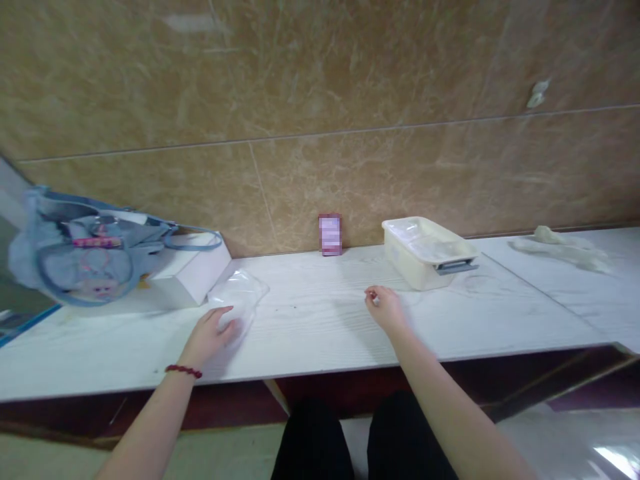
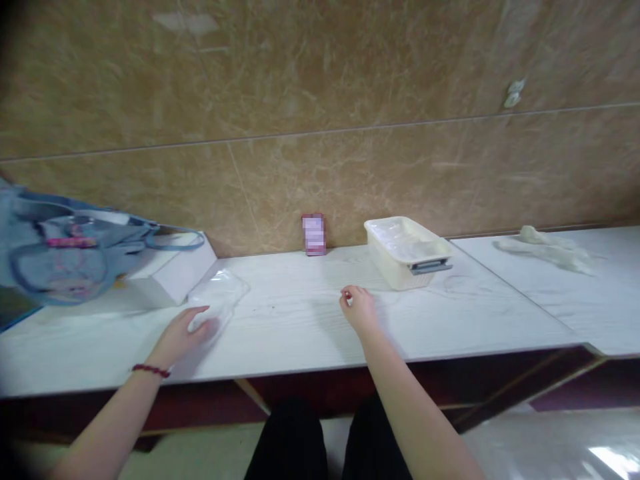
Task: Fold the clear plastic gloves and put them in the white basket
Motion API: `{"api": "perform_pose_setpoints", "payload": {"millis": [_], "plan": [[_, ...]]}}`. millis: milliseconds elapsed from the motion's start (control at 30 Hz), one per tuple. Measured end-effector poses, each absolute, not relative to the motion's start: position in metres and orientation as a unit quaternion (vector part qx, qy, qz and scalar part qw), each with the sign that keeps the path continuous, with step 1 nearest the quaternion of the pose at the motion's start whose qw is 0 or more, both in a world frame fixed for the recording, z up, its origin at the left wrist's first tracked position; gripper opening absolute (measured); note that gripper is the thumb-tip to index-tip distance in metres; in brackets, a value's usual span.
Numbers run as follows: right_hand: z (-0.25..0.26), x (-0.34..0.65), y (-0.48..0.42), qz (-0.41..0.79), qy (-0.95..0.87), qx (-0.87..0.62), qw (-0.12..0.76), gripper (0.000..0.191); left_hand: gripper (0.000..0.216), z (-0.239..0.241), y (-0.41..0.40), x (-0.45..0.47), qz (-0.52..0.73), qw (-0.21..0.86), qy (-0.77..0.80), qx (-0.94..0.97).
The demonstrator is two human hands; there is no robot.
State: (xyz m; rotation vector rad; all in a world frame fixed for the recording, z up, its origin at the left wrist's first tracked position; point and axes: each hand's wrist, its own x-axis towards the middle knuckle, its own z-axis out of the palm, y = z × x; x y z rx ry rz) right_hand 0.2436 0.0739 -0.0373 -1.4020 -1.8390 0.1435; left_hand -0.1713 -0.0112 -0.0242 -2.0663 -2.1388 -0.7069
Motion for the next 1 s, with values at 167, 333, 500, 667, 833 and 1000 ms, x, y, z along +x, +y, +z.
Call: {"api": "perform_pose_setpoints", "payload": {"millis": [167,333,500,667,833,1000], "plan": [[-0.046,0.256,0.08,0.021,-0.708,-0.587,0.393,0.017,0.05,-0.023,-0.019,-0.184,-0.177,0.039,-0.745,-0.642],[-0.051,0.252,0.088,0.021,-0.707,-0.598,0.377,0.017,0.048,-0.018,-0.004,-0.174,-0.169,0.071,-0.751,-0.635],[-0.052,0.252,0.088,0.039,-0.704,-0.603,0.372,0.018,0.041,-0.009,0.026,-0.137,-0.121,0.059,-0.76,-0.636],[-0.048,0.25,0.085,0.036,-0.709,-0.603,0.364,0.017,0.045,-0.002,0.056,-0.117,-0.108,0.031,-0.811,-0.575],[-0.046,0.248,0.084,0.026,-0.716,-0.601,0.354,0.015,0.034,-0.005,0.073,-0.129,-0.116,-0.016,-0.82,-0.56],[-0.047,0.249,0.086,0.027,-0.722,-0.596,0.351,0.013,0.028,-0.013,0.079,-0.147,-0.162,-0.041,-0.806,-0.568]]}}
